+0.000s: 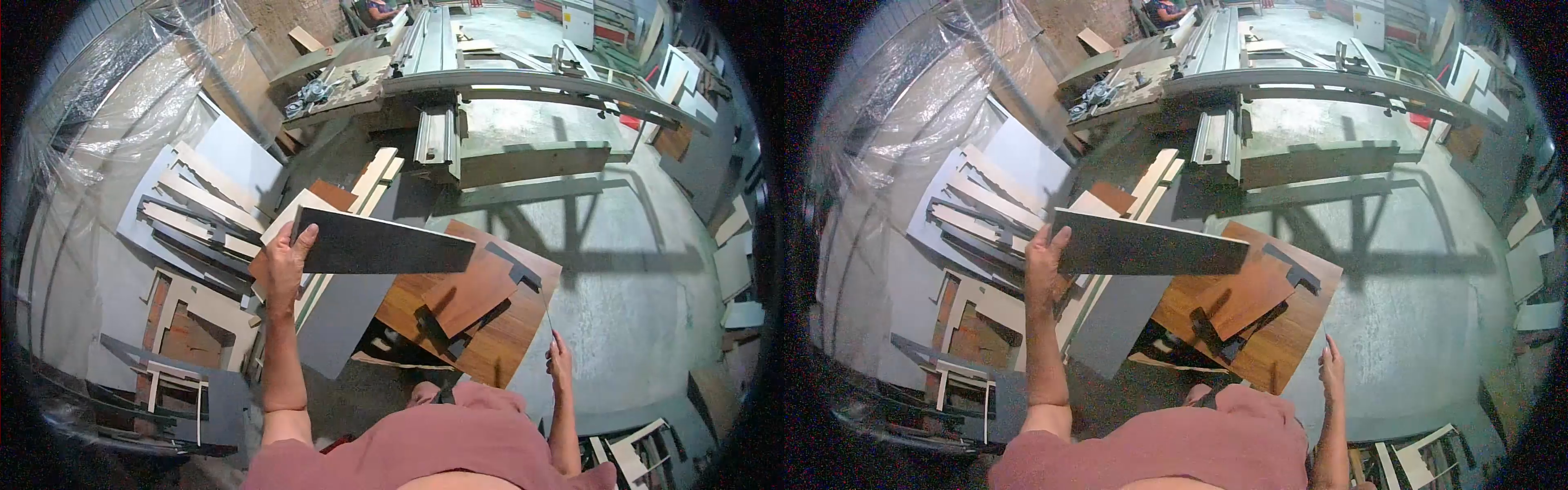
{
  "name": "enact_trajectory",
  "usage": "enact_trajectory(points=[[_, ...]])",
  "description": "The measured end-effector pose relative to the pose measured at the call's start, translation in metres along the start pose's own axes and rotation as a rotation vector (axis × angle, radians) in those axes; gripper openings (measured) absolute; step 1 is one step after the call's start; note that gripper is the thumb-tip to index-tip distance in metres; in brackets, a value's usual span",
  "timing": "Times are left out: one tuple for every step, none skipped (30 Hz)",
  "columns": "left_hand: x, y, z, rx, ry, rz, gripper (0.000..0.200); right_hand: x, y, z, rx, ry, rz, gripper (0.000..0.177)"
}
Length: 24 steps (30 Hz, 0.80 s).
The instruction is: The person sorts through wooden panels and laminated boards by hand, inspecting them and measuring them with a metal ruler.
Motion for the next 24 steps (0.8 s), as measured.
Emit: enact_trajectory(points=[[0.001,0.005,-0.006,-0.004,-0.044,0.013,0.029,0.001,-0.013,-0.008,0.022,-0.027,0.031,0.040],[0.003,0.008,-0.010,-0.010,-0.039,0.013,0.029,0.000,-0.023,-0.015,0.020,-0.035,0.031,0.040],[0.005,0.010,-0.017,-0.116,-0.066,0.007,0.031,-0.001,-0.032,-0.023,0.016,-0.065,0.031,0.040],[0.011,0.019,-0.030,-0.221,-0.092,0.010,0.032,-0.001,-0.043,-0.030,0.018,-0.096,0.025,0.040],[0.021,0.034,-0.040,-0.466,-0.072,0.079,0.034,0.002,-0.059,-0.040,-0.025,-0.143,0.112,0.039],[0.027,0.040,-0.050,-0.532,-0.093,0.092,0.034,0.005,-0.076,-0.053,-0.072,-0.191,0.190,0.039],[0.028,0.036,-0.051,-0.503,-0.118,0.087,0.034,0.013,-0.098,-0.067,-0.066,-0.243,0.206,0.039],[0.028,0.030,-0.053,-0.475,-0.147,0.078,0.034,0.023,-0.123,-0.079,-0.066,-0.292,0.222,0.039],[0.026,0.018,-0.050,-0.468,-0.154,0.053,0.034,0.034,-0.142,-0.092,-0.085,-0.356,0.189,0.038],[0.029,0.008,-0.049,-0.479,-0.163,0.068,0.034,0.044,-0.161,-0.103,-0.108,-0.417,0.163,0.036],[0.029,0.004,-0.049,-0.410,-0.177,0.040,0.034,0.057,-0.182,-0.115,-0.131,-0.490,0.228,0.036],[0.030,0.004,-0.050,-0.339,-0.191,0.009,0.033,0.070,-0.202,-0.126,-0.157,-0.560,0.297,0.035],[0.033,0.006,-0.052,-0.315,-0.194,-0.007,0.033,0.081,-0.217,-0.132,-0.167,-0.558,0.293,0.035],[0.036,0.007,-0.051,-0.323,-0.200,-0.005,0.033,0.095,-0.231,-0.143,-0.219,-0.683,0.254,0.035],[0.040,0.006,-0.051,-0.328,-0.209,0.061,0.032,0.107,-0.242,-0.152,-0.269,-0.809,0.213,0.035],[0.043,0.004,-0.050,-0.332,-0.217,0.129,0.032,0.110,-0.249,-0.156,-0.133,-0.828,0.262,0.035],[0.046,0.006,-0.051,-0.338,-0.222,0.135,0.032,0.112,-0.252,-0.163,-0.118,-0.845,0.351,0.035],[0.049,0.011,-0.052,-0.329,-0.211,0.091,0.030,0.114,-0.254,-0.169,-0.103,-0.860,0.440,0.036],[0.051,0.014,-0.053,-0.320,-0.200,0.047,0.029,0.114,-0.254,-0.171,-0.108,-0.861,0.429,0.036],[0.054,0.013,-0.052,-0.325,-0.208,0.057,0.029,0.114,-0.253,-0.174,-0.122,-0.882,0.408,0.036],[0.055,0.012,-0.050,-0.305,-0.184,0.057,0.028,0.113,-0.251,-0.175,-0.137,-0.897,0.382,0.036],[0.057,0.009,-0.049,-0.284,-0.167,0.062,0.028,0.110,-0.245,-0.177,-0.143,-0.884,0.359,0.036],[0.057,0.007,-0.046,-0.332,-0.178,0.042,0.028,0.106,-0.239,-0.177,-0.145,-0.859,0.408,0.035],[0.060,0.006,-0.048,-0.228,-0.136,0.079,0.027,0.101,-0.233,-0.176,-0.146,-0.831,0.458,0.035]])
Point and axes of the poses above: each hand's wrist, its own x-axis away from the middle knuckle, its own z-axis out of the back of the hand, y = z × x, the point moved 6 cm from there along -x, towards the middle knuckle
